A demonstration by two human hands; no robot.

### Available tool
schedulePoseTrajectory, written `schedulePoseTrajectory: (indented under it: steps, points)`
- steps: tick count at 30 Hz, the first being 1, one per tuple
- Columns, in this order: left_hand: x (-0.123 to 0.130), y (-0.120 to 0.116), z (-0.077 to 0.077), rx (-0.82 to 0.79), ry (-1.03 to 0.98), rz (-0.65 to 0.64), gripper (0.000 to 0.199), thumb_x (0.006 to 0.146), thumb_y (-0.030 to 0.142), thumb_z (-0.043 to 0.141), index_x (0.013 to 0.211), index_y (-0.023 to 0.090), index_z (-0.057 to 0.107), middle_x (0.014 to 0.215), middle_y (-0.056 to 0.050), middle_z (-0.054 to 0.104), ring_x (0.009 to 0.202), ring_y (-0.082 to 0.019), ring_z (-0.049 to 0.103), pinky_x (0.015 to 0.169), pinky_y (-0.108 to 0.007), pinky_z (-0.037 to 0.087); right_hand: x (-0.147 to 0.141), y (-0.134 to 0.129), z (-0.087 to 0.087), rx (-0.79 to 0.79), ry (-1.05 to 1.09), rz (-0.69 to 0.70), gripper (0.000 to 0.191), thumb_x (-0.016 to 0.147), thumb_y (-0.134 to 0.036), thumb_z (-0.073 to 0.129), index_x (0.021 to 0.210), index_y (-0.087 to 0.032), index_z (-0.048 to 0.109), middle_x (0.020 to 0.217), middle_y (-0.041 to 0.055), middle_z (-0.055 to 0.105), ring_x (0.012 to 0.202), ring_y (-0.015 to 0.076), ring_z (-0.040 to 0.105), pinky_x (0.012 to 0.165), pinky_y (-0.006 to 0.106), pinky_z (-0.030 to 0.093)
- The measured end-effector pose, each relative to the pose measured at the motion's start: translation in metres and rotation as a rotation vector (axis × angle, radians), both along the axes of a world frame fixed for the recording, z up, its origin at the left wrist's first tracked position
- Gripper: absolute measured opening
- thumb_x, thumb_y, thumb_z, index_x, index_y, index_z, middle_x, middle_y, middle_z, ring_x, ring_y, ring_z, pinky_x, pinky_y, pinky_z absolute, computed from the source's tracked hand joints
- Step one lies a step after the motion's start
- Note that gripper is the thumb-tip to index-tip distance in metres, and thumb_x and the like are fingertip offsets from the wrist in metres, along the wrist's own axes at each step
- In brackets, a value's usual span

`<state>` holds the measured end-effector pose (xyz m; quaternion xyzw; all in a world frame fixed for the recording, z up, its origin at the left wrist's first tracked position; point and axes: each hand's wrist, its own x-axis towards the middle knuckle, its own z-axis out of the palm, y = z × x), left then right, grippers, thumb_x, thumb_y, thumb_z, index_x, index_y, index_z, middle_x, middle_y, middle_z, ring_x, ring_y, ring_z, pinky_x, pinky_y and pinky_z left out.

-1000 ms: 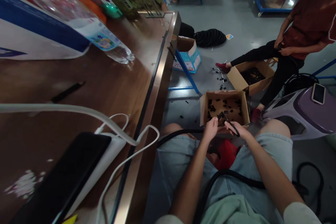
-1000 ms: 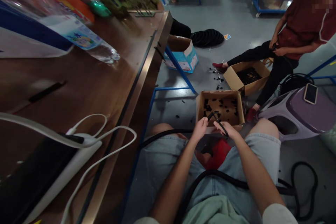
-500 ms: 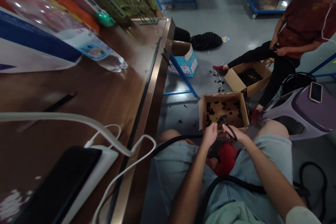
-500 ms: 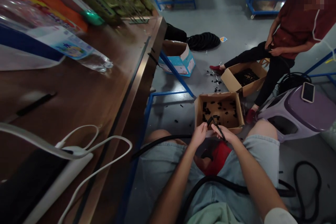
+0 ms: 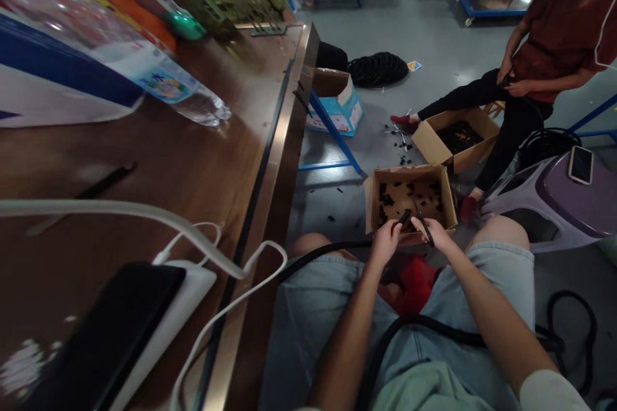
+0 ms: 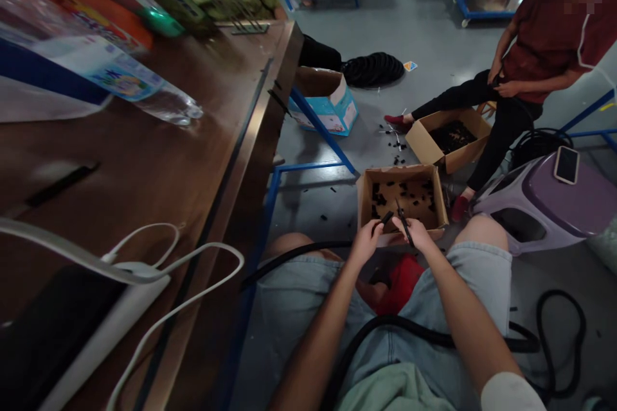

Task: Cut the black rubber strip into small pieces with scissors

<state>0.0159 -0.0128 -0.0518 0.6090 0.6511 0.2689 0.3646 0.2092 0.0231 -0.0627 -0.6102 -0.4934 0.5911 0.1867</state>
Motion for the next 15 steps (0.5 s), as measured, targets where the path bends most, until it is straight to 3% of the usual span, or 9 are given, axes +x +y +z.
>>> schedulePoseTrajectory:
  steps: [6,9,11,15]
  points:
    - [0.005,-0.005,0.004,0.037,0.046,-0.166,0.02,0.096,0.027,0.063,0.111,0.018,0.072,0.113,-0.01,0.077,0.107,-0.024,0.07,0.096,-0.034,0.051,0.0,-0.001,-0.004,-0.008,0.099,-0.123,0.061,0.071,-0.079,0.071,0.083,-0.02,0.06,0.058,-0.0011,0.057,0.051,0.0144,0.054,0.048,0.025,0.041]
    - [0.006,-0.007,0.012,0.021,0.137,-0.219,0.023,0.095,0.03,0.065,0.115,0.02,0.073,0.116,-0.01,0.077,0.109,-0.025,0.07,0.095,-0.034,0.052,0.003,0.001,-0.01,0.053,0.079,-0.111,0.061,0.067,-0.078,0.074,0.078,-0.02,0.06,0.057,0.0001,0.057,0.052,0.0158,0.055,0.049,0.027,0.04]
    - [0.005,-0.008,0.018,-0.017,0.206,-0.224,0.025,0.096,0.037,0.064,0.113,0.022,0.074,0.112,-0.009,0.078,0.106,-0.026,0.072,0.091,-0.034,0.052,0.003,0.003,-0.011,0.089,0.13,-0.127,0.064,0.064,-0.076,0.077,0.086,-0.018,0.065,0.06,0.0015,0.06,0.055,0.0174,0.057,0.051,0.028,0.043]
    - [0.003,-0.007,0.039,-0.131,0.359,-0.194,0.034,0.099,0.048,0.055,0.102,0.021,0.075,0.103,-0.011,0.079,0.1,-0.028,0.074,0.085,-0.035,0.051,-0.001,0.003,0.004,0.192,0.3,-0.145,0.065,0.063,-0.072,0.083,0.093,-0.016,0.07,0.088,0.011,0.073,0.067,0.019,0.063,0.062,0.032,0.053]
